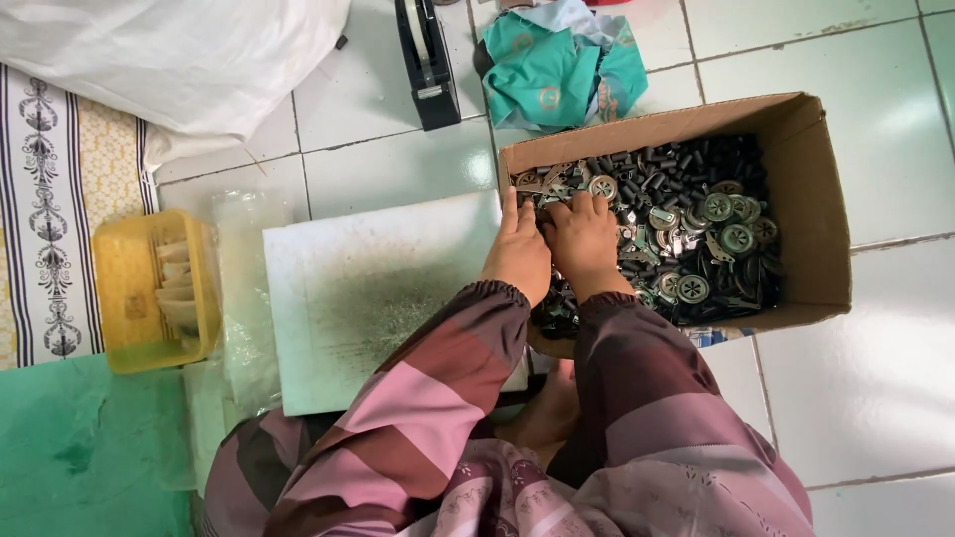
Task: The person sits on the floor and sorts small metal parts from a cardboard box onto a white board. They pick up individual pieces, inspect them, and place them into a small plastic bag. The person then seals the bag and places it into a yellow container.
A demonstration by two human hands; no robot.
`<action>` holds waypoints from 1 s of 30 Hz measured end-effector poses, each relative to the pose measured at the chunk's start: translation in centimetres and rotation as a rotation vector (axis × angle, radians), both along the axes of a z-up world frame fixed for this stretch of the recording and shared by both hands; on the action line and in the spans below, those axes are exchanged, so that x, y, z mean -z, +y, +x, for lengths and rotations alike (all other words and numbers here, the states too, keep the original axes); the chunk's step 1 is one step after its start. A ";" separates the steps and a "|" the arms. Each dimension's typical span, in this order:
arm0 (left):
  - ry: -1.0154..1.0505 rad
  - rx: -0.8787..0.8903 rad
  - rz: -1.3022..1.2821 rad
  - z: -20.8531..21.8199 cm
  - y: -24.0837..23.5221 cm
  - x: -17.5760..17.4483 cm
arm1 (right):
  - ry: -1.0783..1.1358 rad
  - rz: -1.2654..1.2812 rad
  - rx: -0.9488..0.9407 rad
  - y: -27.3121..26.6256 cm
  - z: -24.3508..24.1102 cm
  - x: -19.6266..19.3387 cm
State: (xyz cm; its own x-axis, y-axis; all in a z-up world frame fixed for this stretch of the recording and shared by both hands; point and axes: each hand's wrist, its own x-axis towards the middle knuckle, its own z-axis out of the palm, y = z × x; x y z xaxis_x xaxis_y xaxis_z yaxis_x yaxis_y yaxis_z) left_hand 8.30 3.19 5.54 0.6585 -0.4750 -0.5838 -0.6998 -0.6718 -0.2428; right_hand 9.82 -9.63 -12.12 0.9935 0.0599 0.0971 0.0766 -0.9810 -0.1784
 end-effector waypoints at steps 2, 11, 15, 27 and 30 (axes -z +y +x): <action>-0.010 0.007 -0.002 0.3 -0.1 2.1 | -0.014 0.054 -0.020 -0.1 -0.3 0.6; -0.078 -0.143 -0.453 -2.3 1.8 1.4 | 0.166 0.358 -0.021 -2.2 -2.5 -3.0; -0.199 -0.343 -0.873 -7.8 5.1 -0.4 | 0.121 0.559 0.008 -2.7 -4.1 -8.5; -0.258 -0.638 -0.852 -18.4 19.1 0.2 | -0.063 0.650 0.021 9.0 -15.6 -14.2; -0.221 -0.605 -0.843 -18.2 18.4 0.0 | -0.151 0.504 -0.066 11.1 -15.8 -11.0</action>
